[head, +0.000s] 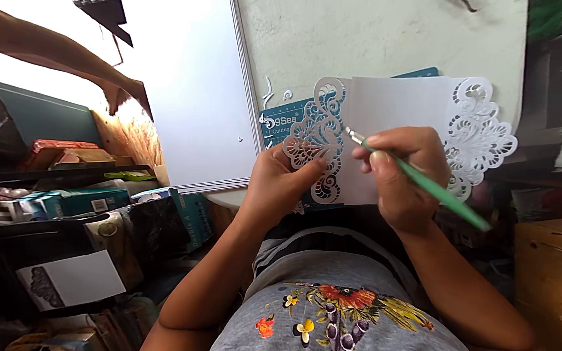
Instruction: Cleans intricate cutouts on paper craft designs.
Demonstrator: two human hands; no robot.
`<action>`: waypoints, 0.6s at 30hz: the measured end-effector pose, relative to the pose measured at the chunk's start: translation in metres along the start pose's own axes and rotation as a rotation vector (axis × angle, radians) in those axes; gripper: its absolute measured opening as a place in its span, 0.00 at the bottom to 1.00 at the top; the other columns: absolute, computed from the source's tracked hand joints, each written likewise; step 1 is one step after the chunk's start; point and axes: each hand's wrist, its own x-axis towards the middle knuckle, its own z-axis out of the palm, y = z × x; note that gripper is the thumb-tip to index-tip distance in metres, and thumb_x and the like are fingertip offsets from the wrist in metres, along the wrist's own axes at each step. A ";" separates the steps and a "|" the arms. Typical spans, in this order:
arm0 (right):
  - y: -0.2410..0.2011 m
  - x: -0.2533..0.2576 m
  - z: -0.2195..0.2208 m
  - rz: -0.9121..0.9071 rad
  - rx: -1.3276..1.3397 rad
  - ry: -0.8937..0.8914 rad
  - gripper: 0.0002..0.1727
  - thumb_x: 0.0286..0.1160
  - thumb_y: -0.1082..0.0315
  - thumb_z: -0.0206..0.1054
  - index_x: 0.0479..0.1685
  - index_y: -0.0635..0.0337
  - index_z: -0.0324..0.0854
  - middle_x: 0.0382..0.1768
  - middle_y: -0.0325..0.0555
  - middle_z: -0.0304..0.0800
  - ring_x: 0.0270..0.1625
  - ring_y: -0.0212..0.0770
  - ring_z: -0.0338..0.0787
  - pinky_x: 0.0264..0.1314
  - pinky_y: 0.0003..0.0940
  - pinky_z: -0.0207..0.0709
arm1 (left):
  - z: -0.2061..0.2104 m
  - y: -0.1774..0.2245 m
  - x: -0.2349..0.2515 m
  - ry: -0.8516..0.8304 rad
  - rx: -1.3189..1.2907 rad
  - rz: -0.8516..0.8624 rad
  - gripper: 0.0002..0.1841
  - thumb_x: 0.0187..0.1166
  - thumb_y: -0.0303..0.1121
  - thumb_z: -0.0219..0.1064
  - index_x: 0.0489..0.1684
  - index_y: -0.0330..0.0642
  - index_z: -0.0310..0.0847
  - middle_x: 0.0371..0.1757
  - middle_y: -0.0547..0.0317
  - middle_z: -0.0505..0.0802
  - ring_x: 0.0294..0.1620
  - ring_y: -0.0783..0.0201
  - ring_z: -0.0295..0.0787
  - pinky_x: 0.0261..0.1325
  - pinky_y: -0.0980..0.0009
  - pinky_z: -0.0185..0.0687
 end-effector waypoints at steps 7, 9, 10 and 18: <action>-0.039 -0.016 -0.011 -0.130 -0.510 -0.327 0.30 0.81 0.43 0.68 0.69 0.58 0.76 0.74 0.59 0.82 0.83 0.52 0.75 0.80 0.51 0.67 | 0.002 0.025 -0.017 -0.058 -0.307 0.005 0.09 0.85 0.22 0.56 0.50 0.41 0.82 0.39 0.62 0.95 0.36 0.71 0.94 0.41 0.73 0.94; -0.045 -0.023 -0.014 -0.208 -0.560 -0.215 0.16 0.85 0.62 0.67 0.64 0.59 0.78 0.70 0.57 0.86 0.80 0.50 0.79 0.80 0.47 0.70 | 0.001 0.030 -0.025 -0.174 -0.415 0.056 0.11 0.85 0.25 0.54 0.51 0.43 0.84 0.42 0.60 0.95 0.39 0.69 0.95 0.45 0.70 0.94; -0.049 -0.025 -0.015 -0.238 -0.543 -0.122 0.10 0.85 0.68 0.65 0.59 0.59 0.79 0.66 0.54 0.89 0.75 0.46 0.84 0.77 0.42 0.75 | 0.000 0.031 -0.029 -0.248 -0.432 0.099 0.12 0.86 0.29 0.54 0.53 0.44 0.85 0.44 0.61 0.95 0.42 0.68 0.95 0.47 0.69 0.94; -0.114 -0.011 -0.037 0.030 0.024 0.424 0.16 0.75 0.71 0.73 0.57 0.43 0.83 0.51 0.27 0.92 0.55 0.27 0.91 0.62 0.28 0.88 | -0.002 0.030 -0.054 -0.371 -0.274 0.508 0.20 0.89 0.45 0.60 0.71 0.46 0.81 0.64 0.56 0.92 0.57 0.62 0.93 0.58 0.65 0.92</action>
